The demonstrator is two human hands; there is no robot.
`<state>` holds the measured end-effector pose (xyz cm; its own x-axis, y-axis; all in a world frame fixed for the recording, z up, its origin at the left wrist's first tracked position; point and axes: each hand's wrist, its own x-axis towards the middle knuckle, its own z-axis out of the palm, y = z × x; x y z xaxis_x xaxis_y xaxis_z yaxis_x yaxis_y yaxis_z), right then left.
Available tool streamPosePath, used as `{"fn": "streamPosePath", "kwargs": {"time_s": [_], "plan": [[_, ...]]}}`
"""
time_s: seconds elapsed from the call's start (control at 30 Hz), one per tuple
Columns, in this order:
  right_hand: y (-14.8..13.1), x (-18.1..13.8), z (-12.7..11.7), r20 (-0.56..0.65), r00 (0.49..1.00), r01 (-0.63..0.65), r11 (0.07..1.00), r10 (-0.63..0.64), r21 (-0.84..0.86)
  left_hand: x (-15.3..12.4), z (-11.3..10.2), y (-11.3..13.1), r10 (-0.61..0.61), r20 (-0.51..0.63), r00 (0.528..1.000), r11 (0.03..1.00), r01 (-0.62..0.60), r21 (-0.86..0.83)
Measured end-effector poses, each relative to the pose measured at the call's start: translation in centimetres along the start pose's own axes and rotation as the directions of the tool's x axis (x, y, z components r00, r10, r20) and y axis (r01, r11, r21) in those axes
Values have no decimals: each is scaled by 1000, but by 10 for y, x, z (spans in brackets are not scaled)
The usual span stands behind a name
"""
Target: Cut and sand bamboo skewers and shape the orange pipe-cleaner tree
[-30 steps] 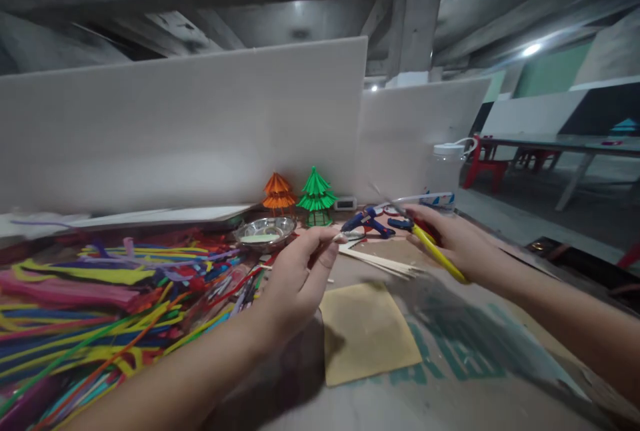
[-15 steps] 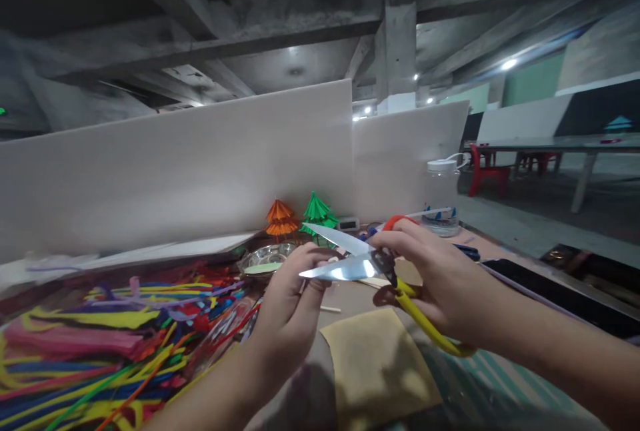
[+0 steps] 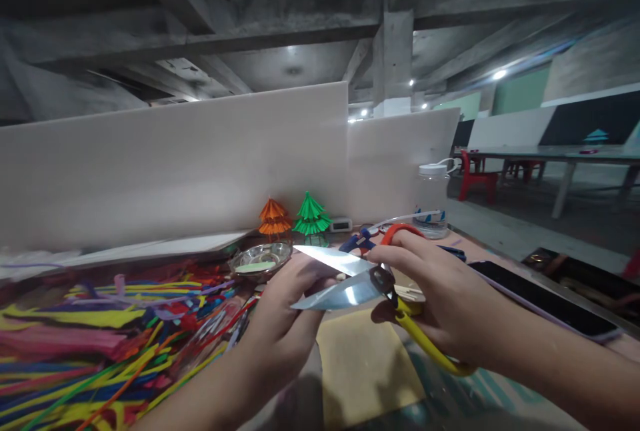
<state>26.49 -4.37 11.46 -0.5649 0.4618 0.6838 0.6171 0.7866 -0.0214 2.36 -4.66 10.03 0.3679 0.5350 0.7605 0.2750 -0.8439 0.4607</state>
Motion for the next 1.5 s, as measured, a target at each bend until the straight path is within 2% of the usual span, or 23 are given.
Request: {"fn": "streamPosePath", "kwargs": {"time_s": [0.13, 0.27, 0.97, 1.07, 1.23, 1.33, 1.5], "plan": [[-4, 1, 0, 15, 1000, -17, 998, 17, 54, -1, 2, -5, -40, 14, 999, 996, 40, -73], [-4, 3, 2, 48, 999, -23, 990, 17, 136, 1, 2, -9, -100, 78, 992, 981, 111, -160], [2, -3, 6, 54, 997, 59, 998, -59, 4, 0, 3, -9, -124, 74, 990, 977, 135, -165], [3, -4, 7, 47, 998, 28, 999, -29, 26, 0, 3, -8, -131, 51, 990, 973, 138, -187], [2, 3, 1, 45, 994, -102, 984, 96, 145, 6, 0, -3, -160, 30, 987, 964, 163, -211], [3, 6, -1, 28, 996, -93, 980, 90, 175, 8, -1, 1, -187, 28, 982, 939, 187, -289], [2, 4, 3, 41, 998, -62, 990, 57, 128, 9, 1, 3, -259, 32, 965, 888, 251, -385]]}}
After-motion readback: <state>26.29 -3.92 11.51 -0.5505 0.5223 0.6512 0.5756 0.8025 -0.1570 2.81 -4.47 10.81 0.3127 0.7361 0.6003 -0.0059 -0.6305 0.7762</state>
